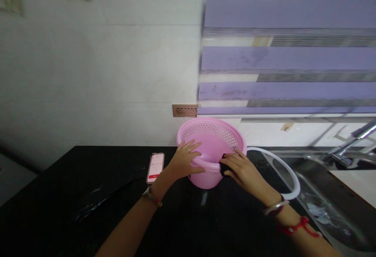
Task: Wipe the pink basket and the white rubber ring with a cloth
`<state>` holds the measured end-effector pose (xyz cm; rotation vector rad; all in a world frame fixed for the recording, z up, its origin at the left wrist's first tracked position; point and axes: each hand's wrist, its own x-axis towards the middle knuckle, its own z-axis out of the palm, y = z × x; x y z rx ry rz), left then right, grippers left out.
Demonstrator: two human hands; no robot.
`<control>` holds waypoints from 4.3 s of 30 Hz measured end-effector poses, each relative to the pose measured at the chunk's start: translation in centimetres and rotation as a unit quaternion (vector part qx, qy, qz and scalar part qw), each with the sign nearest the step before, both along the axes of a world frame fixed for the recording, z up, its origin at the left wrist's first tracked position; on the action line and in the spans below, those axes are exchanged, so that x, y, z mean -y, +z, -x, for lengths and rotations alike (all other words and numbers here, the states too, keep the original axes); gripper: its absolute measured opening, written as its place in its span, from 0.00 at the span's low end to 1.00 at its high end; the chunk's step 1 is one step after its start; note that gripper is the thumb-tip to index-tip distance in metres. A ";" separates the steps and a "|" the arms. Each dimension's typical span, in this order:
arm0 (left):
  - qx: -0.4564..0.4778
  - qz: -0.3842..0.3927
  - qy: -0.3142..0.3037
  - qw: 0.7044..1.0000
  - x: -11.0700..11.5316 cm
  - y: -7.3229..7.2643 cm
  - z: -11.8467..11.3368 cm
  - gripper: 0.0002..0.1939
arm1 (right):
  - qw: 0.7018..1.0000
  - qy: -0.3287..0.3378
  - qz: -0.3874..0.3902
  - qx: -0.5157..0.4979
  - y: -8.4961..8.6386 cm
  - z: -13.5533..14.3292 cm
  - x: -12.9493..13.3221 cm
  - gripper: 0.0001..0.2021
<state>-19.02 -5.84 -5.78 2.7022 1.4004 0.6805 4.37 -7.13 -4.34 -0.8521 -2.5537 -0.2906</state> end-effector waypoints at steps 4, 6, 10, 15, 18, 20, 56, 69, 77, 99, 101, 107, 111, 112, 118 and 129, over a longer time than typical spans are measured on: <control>0.007 0.000 0.005 1.000 -0.1 -0.1 0.0 0.26 | 1.000 -0.010 0.003 -0.021 -0.3 1.5 0.5 0.14; 0.004 0.006 0.003 1.000 -0.1 -0.1 0.1 0.25 | 1.000 -0.014 0.004 -0.022 -0.3 1.8 0.5 0.14; 0.011 0.016 0.000 1.000 -0.3 -0.1 0.2 0.23 | 0.999 -0.032 -0.009 -0.025 -0.2 -0.3 0.2 0.13; 0.013 0.014 -0.004 1.000 -0.4 0.0 0.1 0.19 | 0.998 -0.051 -0.018 -0.037 -0.3 -0.1 0.5 0.11; 0.005 0.023 -0.009 1.000 -0.5 0.0 0.4 0.18 | 0.998 -0.051 0.000 -0.032 -0.2 0.8 0.7 0.10; 0.001 0.029 -0.016 0.999 -0.6 0.0 0.6 0.17 | 0.998 -0.052 0.012 -0.027 0.0 0.2 0.6 0.10; -0.059 -0.030 -0.129 0.989 -1.9 0.6 0.1 0.17 | 0.997 -0.052 0.047 -0.025 0.5 -0.4 0.4 0.09; -0.062 -0.088 -0.105 0.989 1.0 0.9 -1.3 0.20 | 0.998 -0.046 0.038 -0.029 0.9 -1.2 0.2 0.10; -0.001 -0.074 -0.042 0.996 0.5 -0.4 -1.8 0.13 | 0.994 -0.102 0.011 -0.034 0.2 -4.0 -0.9 0.21; 0.052 -0.078 0.029 0.995 0.3 -0.6 -2.7 0.13 | 0.993 -0.089 0.071 -0.016 0.4 0.9 0.5 0.08; 0.053 -0.078 0.029 0.995 0.2 -0.7 -2.5 0.14 | 0.993 -0.088 0.069 -0.022 0.2 1.4 0.7 0.08; 0.055 -0.075 0.004 0.996 0.0 -0.6 -2.1 0.15 | 0.993 -0.093 0.069 -0.003 0.7 -0.6 0.3 0.10; 0.058 -0.076 0.016 0.995 -0.2 -0.7 -2.0 0.15 | 0.993 -0.093 0.069 -0.002 0.7 -0.1 0.4 0.10; 0.057 -0.076 0.016 0.995 -0.3 -0.7 -1.9 0.15 | 0.993 -0.089 0.071 0.000 0.7 0.4 0.5 0.10; 0.037 -0.077 -0.011 0.996 -0.6 -0.8 -1.1 0.15 | 0.994 -0.074 0.075 -0.007 0.7 -0.1 0.3 0.11; 0.023 -0.040 -0.055 0.997 -1.3 -0.7 0.8 0.16 | 0.993 -0.047 0.110 0.001 0.3 0.0 1.2 0.19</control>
